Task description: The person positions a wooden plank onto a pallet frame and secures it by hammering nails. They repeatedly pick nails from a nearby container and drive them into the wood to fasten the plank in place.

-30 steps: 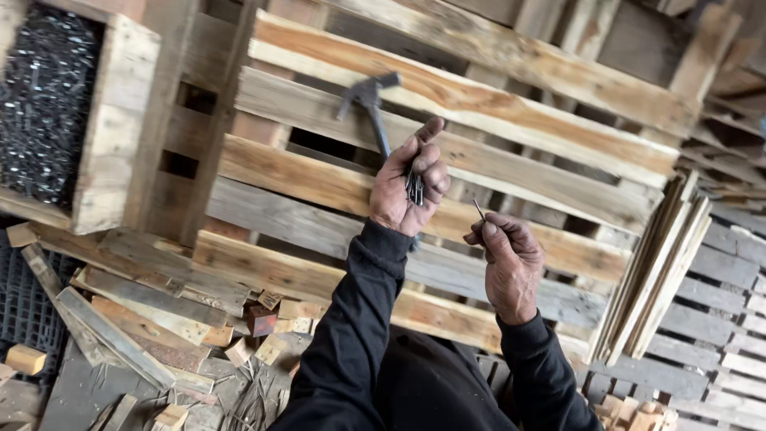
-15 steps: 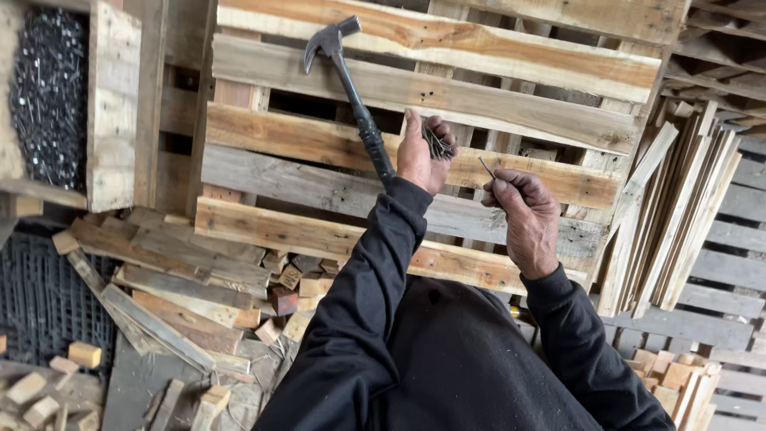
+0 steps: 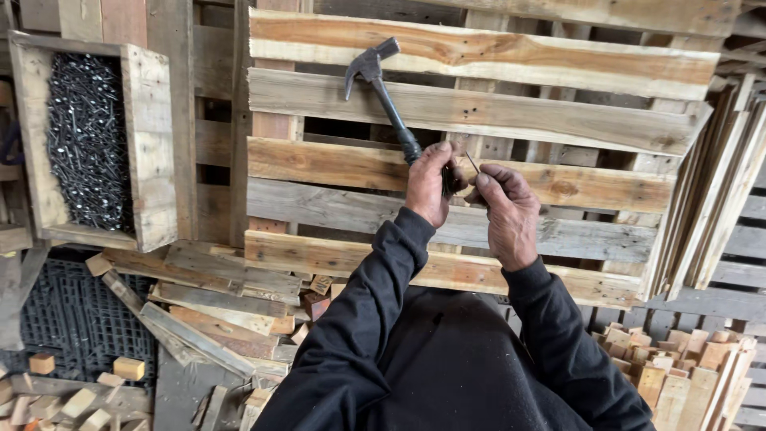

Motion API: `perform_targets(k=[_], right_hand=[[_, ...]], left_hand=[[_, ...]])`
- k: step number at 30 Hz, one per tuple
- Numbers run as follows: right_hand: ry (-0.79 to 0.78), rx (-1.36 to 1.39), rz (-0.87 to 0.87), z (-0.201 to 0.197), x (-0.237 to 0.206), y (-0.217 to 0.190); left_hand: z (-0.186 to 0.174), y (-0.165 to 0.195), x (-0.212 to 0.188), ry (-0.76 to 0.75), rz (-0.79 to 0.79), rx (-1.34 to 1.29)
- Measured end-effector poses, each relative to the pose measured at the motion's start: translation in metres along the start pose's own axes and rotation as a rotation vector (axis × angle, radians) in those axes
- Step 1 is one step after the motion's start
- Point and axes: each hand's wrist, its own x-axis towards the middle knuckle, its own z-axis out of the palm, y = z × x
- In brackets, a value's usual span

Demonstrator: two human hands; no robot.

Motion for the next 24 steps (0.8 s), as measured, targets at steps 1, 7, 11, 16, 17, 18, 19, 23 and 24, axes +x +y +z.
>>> perform_targets(k=[1,7,11,16,17,18,19,23,24], right_hand=[[0.013,0.013,-0.002,0.008,0.004,0.006],[-0.045,-0.119,-0.005,0.053,0.023,0.037],[-0.098,-0.34,-0.026,0.063,0.024,0.045],[-0.217,-1.444,-0.286,0.061,0.028,0.058],[-0.227,-1.454,-0.295,0.061,0.03,0.062],[-0.234,-1.469,-0.305,0.061,0.033,0.066],[-0.237,-1.481,-0.322,0.061,0.035,0.069],[-0.194,-1.355,-0.171,0.057,0.038,0.061],[-0.153,-1.293,-0.153,0.054,0.035,0.053]], left_hand=[[-0.006,0.004,-0.004,-0.025,0.002,0.027],[-0.034,0.027,-0.017,-0.001,0.046,0.159],[-0.041,0.051,-0.013,0.028,0.16,0.224],[-0.049,0.089,-0.007,-0.058,0.232,0.293],[-0.049,0.095,-0.008,-0.072,0.237,0.312],[-0.048,0.1,-0.009,-0.09,0.242,0.328],[-0.046,0.106,-0.011,-0.077,0.267,0.349],[-0.035,0.125,-0.037,-0.051,0.287,0.294],[-0.031,0.129,-0.045,-0.093,0.337,0.246]])
